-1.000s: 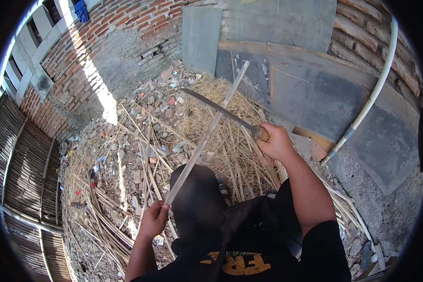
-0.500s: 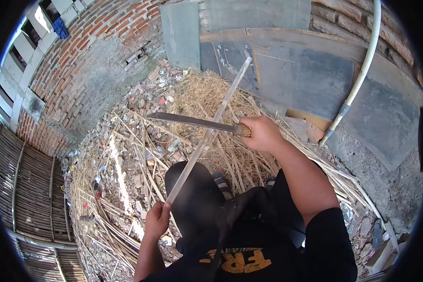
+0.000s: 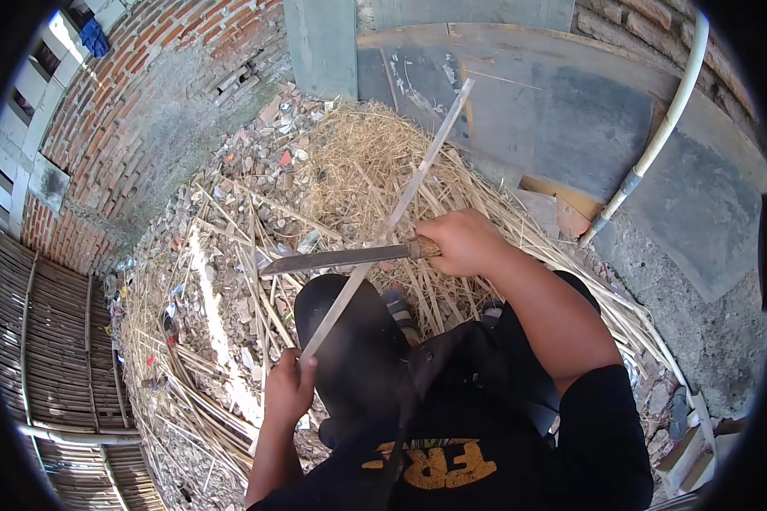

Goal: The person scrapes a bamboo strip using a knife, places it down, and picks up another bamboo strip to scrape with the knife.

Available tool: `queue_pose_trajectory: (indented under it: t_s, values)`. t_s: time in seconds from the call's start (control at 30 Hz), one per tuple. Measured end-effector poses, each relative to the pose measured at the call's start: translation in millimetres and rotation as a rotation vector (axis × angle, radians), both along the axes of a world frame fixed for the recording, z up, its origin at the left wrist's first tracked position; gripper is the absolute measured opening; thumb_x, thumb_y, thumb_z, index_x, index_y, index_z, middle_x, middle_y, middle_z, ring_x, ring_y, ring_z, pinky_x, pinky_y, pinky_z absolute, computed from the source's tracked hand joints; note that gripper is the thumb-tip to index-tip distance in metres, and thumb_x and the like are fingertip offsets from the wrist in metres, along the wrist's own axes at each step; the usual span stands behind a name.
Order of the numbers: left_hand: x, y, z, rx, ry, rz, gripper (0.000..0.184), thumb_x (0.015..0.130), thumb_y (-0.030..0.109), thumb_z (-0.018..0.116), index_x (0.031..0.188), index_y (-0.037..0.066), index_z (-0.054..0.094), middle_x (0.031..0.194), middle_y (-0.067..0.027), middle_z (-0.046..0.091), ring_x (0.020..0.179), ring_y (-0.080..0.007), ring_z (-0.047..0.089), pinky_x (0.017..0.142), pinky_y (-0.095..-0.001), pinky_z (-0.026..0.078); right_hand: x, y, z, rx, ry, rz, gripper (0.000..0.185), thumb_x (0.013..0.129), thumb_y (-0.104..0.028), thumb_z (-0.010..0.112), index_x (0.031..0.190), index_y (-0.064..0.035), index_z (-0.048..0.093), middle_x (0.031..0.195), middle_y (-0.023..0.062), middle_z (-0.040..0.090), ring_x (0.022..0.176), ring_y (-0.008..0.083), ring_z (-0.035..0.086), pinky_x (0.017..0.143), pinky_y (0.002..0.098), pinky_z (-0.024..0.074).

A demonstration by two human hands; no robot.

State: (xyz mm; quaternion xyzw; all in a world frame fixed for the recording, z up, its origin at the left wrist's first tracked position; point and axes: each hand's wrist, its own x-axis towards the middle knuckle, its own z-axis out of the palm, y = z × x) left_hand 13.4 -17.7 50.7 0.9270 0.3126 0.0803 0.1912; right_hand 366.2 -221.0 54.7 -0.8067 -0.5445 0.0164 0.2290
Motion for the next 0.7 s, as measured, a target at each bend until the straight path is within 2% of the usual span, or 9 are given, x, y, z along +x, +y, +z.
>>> queue_pose_trajectory:
  t_s: [0.1, 0.2, 0.3, 0.5, 0.6, 0.7]
  values:
    - [0.1, 3.9, -4.8, -0.018, -0.058, -0.033, 0.031, 0.107, 0.032, 0.057, 0.102, 0.001, 0.061, 0.072, -0.0234, 0.065, 0.07, -0.0466, 0.066, 0.063, -0.0541, 0.049, -0.9, -2.3, 10.8, -0.085, 0.038, -0.028, 0.03, 0.076, -0.017, 0.072, 0.105, -0.0117, 0.069, 0.086, 0.0148, 0.072, 0.089, 0.0383, 0.071, 0.079, 0.0522, 0.0555]
    - [-0.8, 4.9, -7.9, -0.045, -0.074, -0.064, 0.03, 0.11, 0.029, 0.051, 0.101, 0.001, 0.061, 0.072, -0.0247, 0.064, 0.07, -0.048, 0.065, 0.063, -0.0542, 0.048, -0.9, -2.1, 7.5, -0.073, 0.054, -0.035, 0.029, 0.076, -0.016, 0.072, 0.104, -0.0113, 0.069, 0.086, 0.0147, 0.072, 0.089, 0.0387, 0.071, 0.079, 0.0524, 0.0551]
    - [-1.4, 3.7, -6.7, -0.118, -0.071, -0.046, 0.033, 0.111, 0.03, 0.047, 0.101, 0.001, 0.06, 0.075, -0.0258, 0.065, 0.072, -0.0492, 0.065, 0.063, -0.0544, 0.048, -3.6, 0.0, 2.3, -0.038, 0.047, -0.037, 0.027, 0.071, -0.017, 0.072, 0.097, -0.0095, 0.067, 0.083, 0.0146, 0.071, 0.085, 0.0398, 0.07, 0.073, 0.0532, 0.0538]
    - [1.9, -4.4, -2.4, -0.155, -0.055, -0.057, 0.033, 0.111, 0.029, 0.048, 0.104, 0.0, 0.061, 0.081, -0.0288, 0.068, 0.076, -0.0515, 0.067, 0.067, -0.0555, 0.051, -11.1, 10.6, -10.0, -0.088, 0.022, 0.047, 0.03, 0.072, -0.018, 0.072, 0.101, -0.0101, 0.069, 0.081, 0.0154, 0.071, 0.083, 0.0397, 0.07, 0.073, 0.0527, 0.0541]
    - [1.3, -5.9, -9.1, -0.076, -0.001, -0.048, 0.031, 0.11, 0.028, 0.048, 0.107, 0.0, 0.061, 0.086, -0.0305, 0.069, 0.081, -0.052, 0.068, 0.071, -0.0582, 0.051, -9.0, 14.6, -8.3, -0.127, 0.067, 0.036, 0.03, 0.072, -0.019, 0.073, 0.1, -0.0097, 0.069, 0.08, 0.0159, 0.07, 0.083, 0.0398, 0.07, 0.074, 0.0522, 0.0543]
    - [6.2, -13.8, -16.8, 0.009, 0.015, 0.018, 0.029, 0.109, 0.027, 0.049, 0.111, 0.0, 0.06, 0.089, -0.0312, 0.07, 0.085, -0.0528, 0.067, 0.074, -0.0609, 0.051, -2.6, 21.2, -13.3, -0.187, 0.285, -0.011, 0.026, 0.073, -0.019, 0.073, 0.096, -0.0099, 0.069, 0.08, 0.0159, 0.071, 0.082, 0.0399, 0.07, 0.074, 0.0518, 0.0545]
